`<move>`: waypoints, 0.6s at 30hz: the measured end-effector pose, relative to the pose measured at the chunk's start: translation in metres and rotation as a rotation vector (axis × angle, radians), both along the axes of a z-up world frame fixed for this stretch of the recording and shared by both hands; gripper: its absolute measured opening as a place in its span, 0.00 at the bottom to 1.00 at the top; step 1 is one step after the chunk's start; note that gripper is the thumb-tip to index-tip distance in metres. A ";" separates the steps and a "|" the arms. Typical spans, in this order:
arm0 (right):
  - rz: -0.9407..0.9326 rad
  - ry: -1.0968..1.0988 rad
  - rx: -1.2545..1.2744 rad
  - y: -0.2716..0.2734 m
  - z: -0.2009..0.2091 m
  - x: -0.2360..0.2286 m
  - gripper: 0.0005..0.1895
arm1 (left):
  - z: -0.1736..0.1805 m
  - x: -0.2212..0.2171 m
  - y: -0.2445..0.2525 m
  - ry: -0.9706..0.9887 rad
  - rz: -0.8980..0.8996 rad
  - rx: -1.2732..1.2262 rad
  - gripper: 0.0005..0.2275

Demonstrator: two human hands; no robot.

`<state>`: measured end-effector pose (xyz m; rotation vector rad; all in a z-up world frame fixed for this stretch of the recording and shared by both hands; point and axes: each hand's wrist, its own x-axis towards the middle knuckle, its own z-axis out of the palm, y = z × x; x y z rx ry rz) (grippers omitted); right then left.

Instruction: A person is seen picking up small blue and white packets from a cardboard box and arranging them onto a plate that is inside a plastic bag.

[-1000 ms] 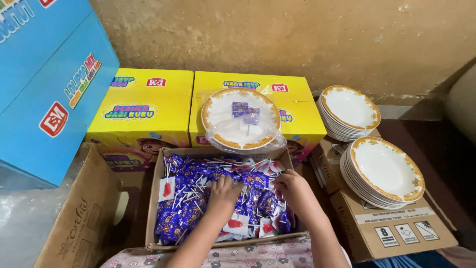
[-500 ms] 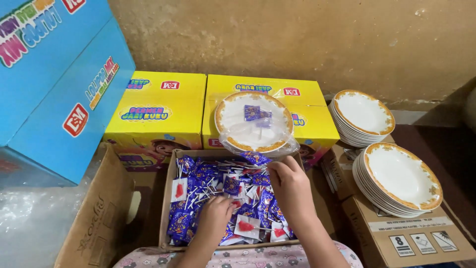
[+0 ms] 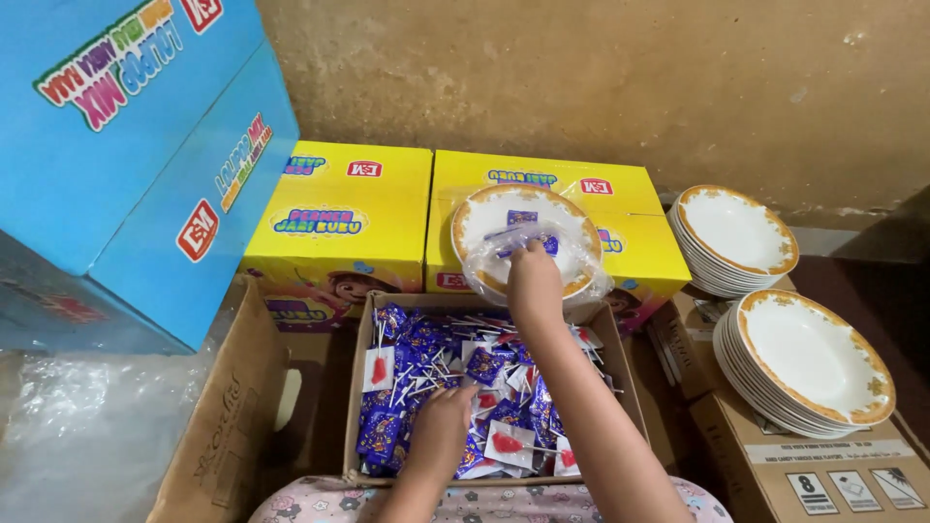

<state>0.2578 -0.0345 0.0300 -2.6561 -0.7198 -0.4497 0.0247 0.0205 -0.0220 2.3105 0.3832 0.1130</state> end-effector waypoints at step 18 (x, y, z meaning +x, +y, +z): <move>0.178 0.078 0.385 -0.130 0.049 -0.101 0.13 | -0.001 -0.013 -0.002 -0.602 -0.119 0.235 0.18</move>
